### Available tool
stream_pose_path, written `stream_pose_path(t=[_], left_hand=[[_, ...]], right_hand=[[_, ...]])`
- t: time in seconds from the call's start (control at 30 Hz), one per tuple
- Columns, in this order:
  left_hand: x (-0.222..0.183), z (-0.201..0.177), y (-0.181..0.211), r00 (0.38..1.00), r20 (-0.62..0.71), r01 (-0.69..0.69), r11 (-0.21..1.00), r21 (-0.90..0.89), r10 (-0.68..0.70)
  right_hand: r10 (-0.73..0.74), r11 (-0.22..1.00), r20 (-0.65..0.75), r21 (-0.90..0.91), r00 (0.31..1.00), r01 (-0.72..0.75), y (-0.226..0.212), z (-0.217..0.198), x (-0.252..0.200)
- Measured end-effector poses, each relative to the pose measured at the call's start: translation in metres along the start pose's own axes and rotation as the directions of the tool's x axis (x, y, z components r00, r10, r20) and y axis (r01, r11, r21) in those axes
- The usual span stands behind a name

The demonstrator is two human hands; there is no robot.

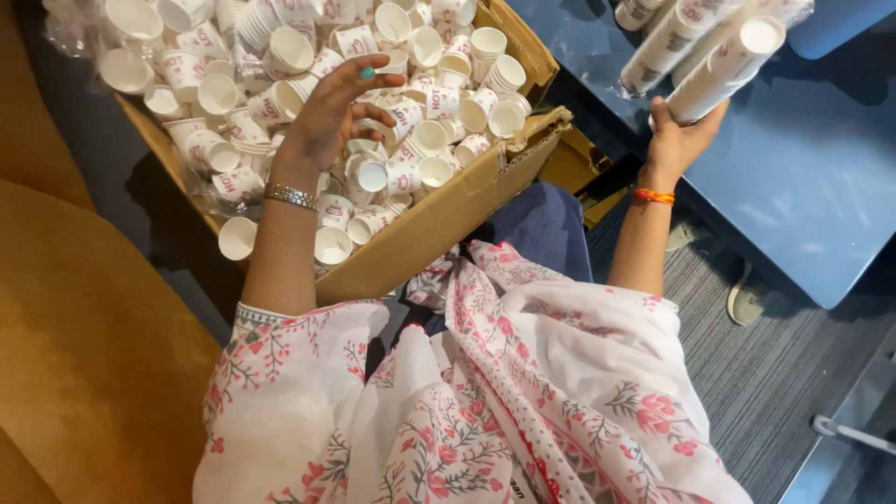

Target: Sorting and packing disposable paper cups from a large cardboard box into plastic sleeves.

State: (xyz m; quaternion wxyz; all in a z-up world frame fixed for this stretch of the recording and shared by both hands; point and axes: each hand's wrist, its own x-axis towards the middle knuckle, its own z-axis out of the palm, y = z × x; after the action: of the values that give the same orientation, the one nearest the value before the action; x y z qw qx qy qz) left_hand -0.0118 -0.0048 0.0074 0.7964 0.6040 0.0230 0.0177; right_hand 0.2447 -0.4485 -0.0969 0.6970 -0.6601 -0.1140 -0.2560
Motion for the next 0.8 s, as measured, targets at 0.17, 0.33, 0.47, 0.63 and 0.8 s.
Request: stream_pose_path(t=[0.17, 0.33, 0.47, 0.63, 0.8], left_hand=[[0.001, -0.001, -0.002, 0.999, -0.023, 0.034, 0.999, 0.021, -0.033], [0.0, -0.002, -0.003, 0.997, -0.075, 0.031, 0.999, 0.035, -0.028], [-0.002, -0.004, -0.005, 0.997, -0.08, 0.027, 0.999, 0.032, -0.024], [0.003, -0.004, -0.007, 0.996, -0.083, -0.009, 1.0, 0.009, 0.01], [0.009, -0.013, -0.014, 0.95, -0.261, -0.153, 0.985, 0.081, 0.169]], right_hand=[[0.036, 0.79, -0.003, -0.612, 0.999, -0.03, -0.002, -0.022, 0.004], [-0.009, 0.59, -0.006, -0.807, 1.0, 0.0, -0.007, -0.017, -0.001], [0.01, 0.611, 0.078, -0.79, 0.997, 0.056, -0.011, -0.025, -0.007], [-0.307, 0.746, 0.172, -0.567, 0.936, 0.349, -0.003, -0.044, -0.036], [-0.157, 0.92, 0.015, -0.361, 0.987, 0.152, -0.087, 0.029, -0.104]])
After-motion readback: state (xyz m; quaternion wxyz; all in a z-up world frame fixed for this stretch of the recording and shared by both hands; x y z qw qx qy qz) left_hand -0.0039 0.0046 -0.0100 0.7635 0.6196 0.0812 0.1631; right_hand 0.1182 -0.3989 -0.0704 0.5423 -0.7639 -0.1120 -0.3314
